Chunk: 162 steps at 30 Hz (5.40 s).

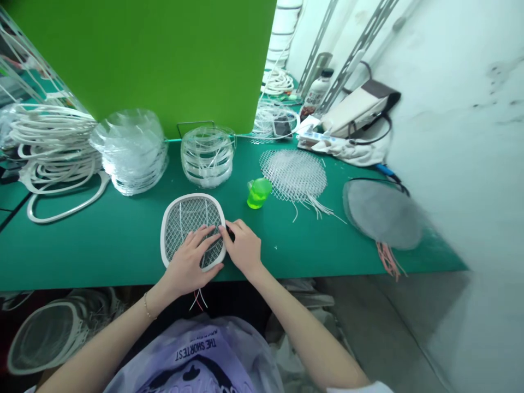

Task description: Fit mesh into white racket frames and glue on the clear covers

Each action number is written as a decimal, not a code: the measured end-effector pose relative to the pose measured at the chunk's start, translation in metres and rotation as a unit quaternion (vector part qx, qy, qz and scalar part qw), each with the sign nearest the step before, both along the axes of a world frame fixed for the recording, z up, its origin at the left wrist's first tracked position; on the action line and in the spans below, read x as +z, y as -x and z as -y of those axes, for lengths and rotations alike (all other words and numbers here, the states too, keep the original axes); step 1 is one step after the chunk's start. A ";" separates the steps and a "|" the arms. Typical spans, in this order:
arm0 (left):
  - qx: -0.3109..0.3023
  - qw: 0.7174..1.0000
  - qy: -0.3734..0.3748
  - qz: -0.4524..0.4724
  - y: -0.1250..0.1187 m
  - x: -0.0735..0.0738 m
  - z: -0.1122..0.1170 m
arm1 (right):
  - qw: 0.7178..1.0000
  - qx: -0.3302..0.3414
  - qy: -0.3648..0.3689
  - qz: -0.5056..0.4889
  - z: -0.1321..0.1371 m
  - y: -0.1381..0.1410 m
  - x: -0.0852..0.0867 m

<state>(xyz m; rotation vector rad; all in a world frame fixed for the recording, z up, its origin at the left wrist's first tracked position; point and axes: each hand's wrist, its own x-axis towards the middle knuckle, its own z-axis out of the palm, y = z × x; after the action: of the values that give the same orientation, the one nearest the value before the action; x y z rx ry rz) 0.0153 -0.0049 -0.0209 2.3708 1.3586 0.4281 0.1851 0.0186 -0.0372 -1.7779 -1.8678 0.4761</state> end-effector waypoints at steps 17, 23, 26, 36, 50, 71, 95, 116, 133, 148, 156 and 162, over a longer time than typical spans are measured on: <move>-0.014 0.989 -0.033 -0.142 0.001 -0.008 -0.001 | 0.979 0.109 -0.022 0.169 -0.018 -0.004 -0.015; -0.005 0.994 -0.019 -0.107 0.000 0.000 -0.006 | 0.962 0.205 -0.031 0.178 -0.039 -0.013 0.001; -0.025 0.997 -0.005 -0.077 0.006 0.005 -0.012 | 0.963 0.186 -0.070 0.182 -0.043 -0.008 0.004; -0.059 0.997 -0.006 -0.052 0.019 0.000 -0.011 | 0.974 0.152 -0.118 0.116 -0.061 0.006 0.008; 0.095 0.993 -0.070 -0.032 0.058 0.001 -0.072 | 0.954 0.255 -0.004 0.160 -0.092 0.019 -0.010; 0.070 0.996 -0.048 -0.041 0.056 -0.008 -0.080 | 0.944 0.306 -0.018 0.125 -0.097 0.032 -0.004; 0.109 0.991 -0.039 -0.068 0.056 -0.003 -0.021 | 0.964 0.264 0.019 0.032 -0.096 0.028 -0.020; -0.059 0.998 -0.025 -0.020 0.062 -0.011 0.033 | 0.976 0.178 -0.122 0.014 0.009 0.060 -0.019; -0.119 0.921 -0.353 0.115 0.088 0.031 0.050 | 0.855 0.367 -0.366 0.008 0.059 0.013 0.057; -0.108 0.942 -0.277 0.158 0.108 0.088 0.045 | 0.818 0.452 -0.355 0.024 0.046 0.026 0.119; 0.304 0.769 0.336 0.451 0.109 0.040 0.090 | 0.797 0.435 -0.419 0.007 0.108 0.047 0.051; 0.241 0.835 0.245 0.430 0.129 0.021 0.116 | 0.836 0.379 -0.396 -0.016 0.103 0.039 0.050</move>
<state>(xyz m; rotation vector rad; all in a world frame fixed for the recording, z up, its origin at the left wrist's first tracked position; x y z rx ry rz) -0.1133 -0.1212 0.0003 1.1351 1.3411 0.9920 0.1459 -0.0848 0.0133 -0.4584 -2.2313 -0.0444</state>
